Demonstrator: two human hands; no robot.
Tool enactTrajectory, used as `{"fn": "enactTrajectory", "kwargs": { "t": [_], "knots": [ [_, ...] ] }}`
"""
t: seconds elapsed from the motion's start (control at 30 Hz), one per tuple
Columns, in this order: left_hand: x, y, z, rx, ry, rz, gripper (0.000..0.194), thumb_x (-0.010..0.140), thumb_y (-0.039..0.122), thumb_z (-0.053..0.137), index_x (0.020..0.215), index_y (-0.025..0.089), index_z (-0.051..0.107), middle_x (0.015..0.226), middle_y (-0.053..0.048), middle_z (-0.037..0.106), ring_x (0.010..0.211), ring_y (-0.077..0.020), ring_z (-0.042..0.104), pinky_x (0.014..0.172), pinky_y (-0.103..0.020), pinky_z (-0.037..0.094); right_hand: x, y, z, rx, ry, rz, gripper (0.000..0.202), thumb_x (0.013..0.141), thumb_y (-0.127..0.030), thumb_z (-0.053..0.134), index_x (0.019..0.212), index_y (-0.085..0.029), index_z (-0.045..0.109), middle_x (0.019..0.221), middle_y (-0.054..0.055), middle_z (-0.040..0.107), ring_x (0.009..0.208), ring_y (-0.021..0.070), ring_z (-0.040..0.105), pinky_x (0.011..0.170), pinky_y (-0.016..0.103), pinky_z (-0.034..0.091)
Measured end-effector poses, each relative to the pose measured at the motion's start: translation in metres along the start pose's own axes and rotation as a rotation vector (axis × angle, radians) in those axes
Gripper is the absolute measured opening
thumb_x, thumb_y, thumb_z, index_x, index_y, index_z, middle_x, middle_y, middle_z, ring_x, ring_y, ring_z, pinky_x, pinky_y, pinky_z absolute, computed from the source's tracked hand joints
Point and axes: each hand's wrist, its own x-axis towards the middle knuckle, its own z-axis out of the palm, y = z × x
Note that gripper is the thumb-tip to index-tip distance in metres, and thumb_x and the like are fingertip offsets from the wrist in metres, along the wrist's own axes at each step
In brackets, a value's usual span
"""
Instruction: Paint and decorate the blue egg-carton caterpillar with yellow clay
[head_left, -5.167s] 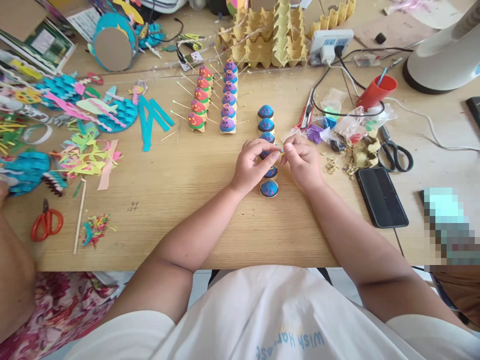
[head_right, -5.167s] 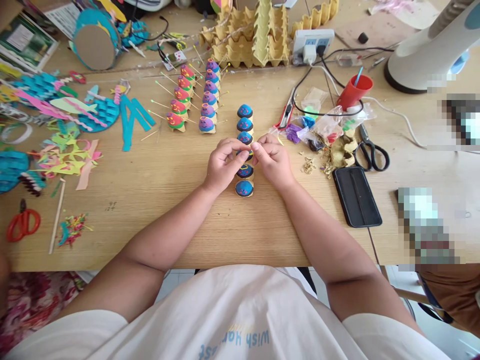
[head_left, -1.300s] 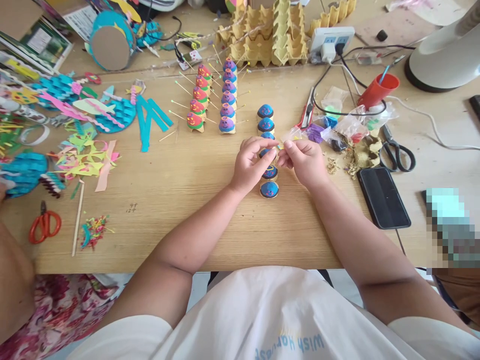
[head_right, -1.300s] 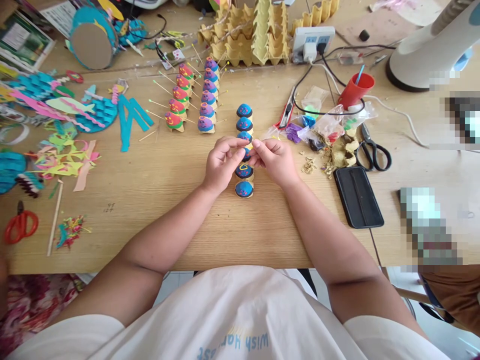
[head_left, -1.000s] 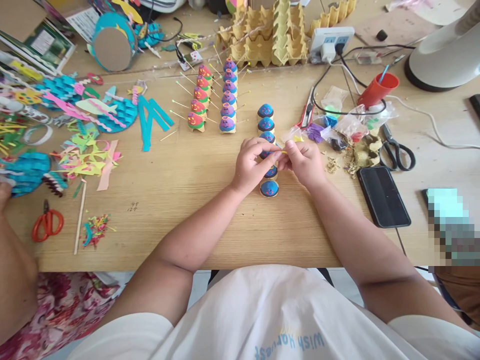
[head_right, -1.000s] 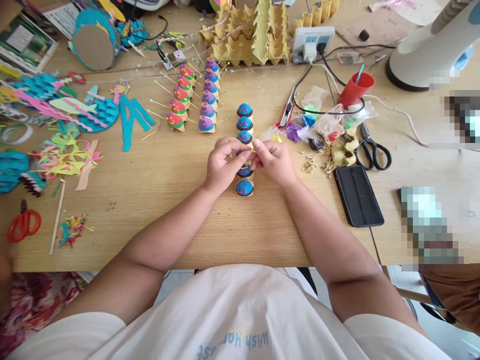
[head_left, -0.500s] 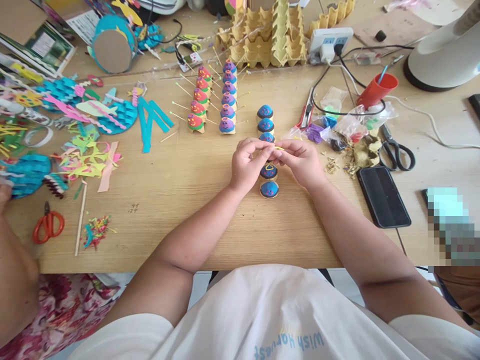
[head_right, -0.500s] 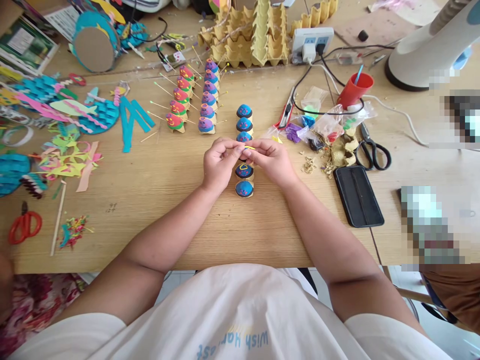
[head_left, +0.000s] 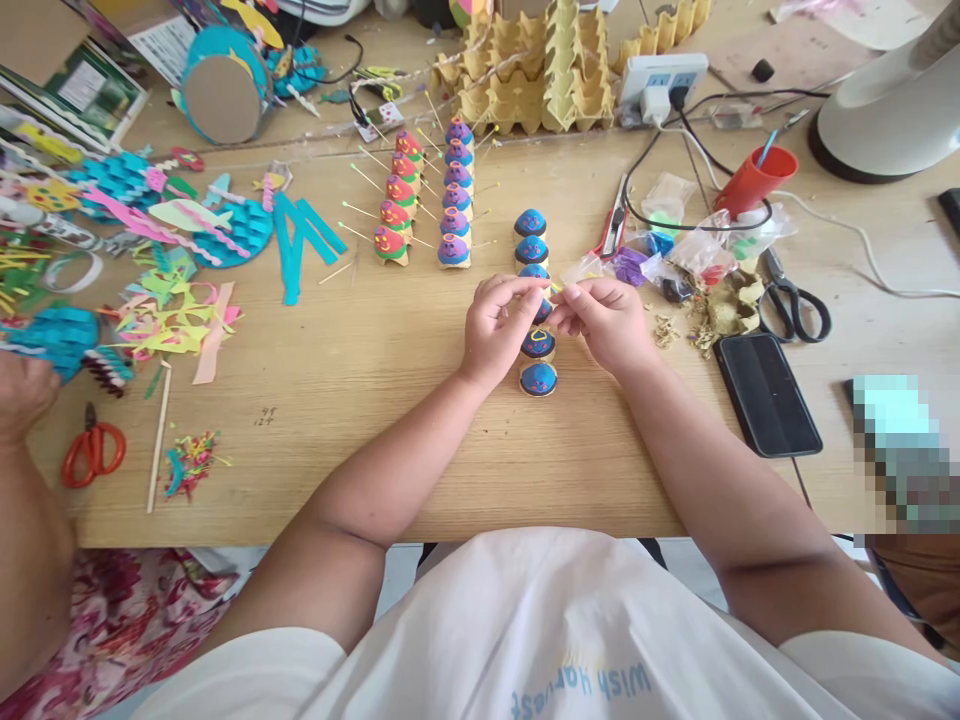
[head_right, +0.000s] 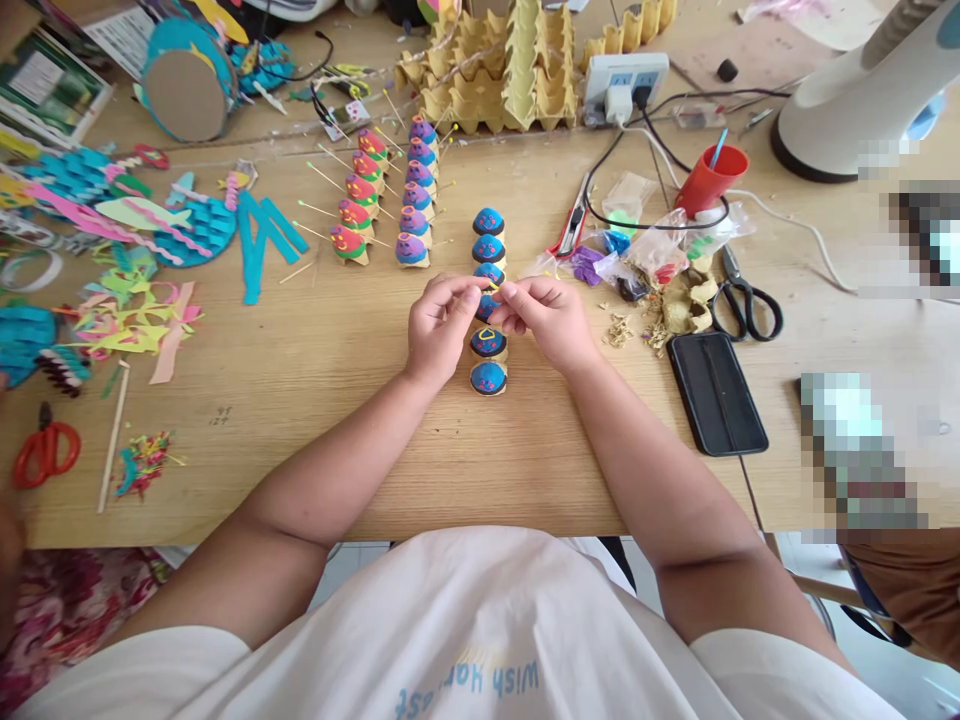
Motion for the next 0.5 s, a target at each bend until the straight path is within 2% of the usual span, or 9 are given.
{"fn": "enactTrajectory", "kwargs": {
  "t": [0.27, 0.5],
  "knots": [
    [0.0009, -0.0005, 0.0010, 0.023, -0.055, 0.088, 0.036, 0.102, 0.063, 0.073, 0.113, 0.031, 0.086, 0.102, -0.004, 0.082, 0.101, -0.0197, 0.073, 0.093, -0.038, 0.054, -0.0013, -0.0028, 0.0012, -0.030, -0.065, 0.015, 0.064, 0.078, -0.082, 0.083, 0.064, -0.020, 0.076, 0.054, 0.001, 0.072, 0.047, 0.0083, 0.062, 0.045, 0.020, 0.044],
    [0.0001, -0.0011, 0.0008, 0.019, -0.053, 0.088, 0.030, 0.103, 0.059, 0.073, 0.104, 0.031, 0.086, 0.100, -0.004, 0.082, 0.100, -0.0196, 0.073, 0.095, -0.039, 0.056, -0.0035, -0.0061, 0.0034, -0.076, -0.107, 0.022, 0.070, 0.079, -0.086, 0.079, 0.060, -0.019, 0.075, 0.055, 0.004, 0.074, 0.042, 0.0078, 0.058, 0.043, 0.021, 0.044]
  ]
}}
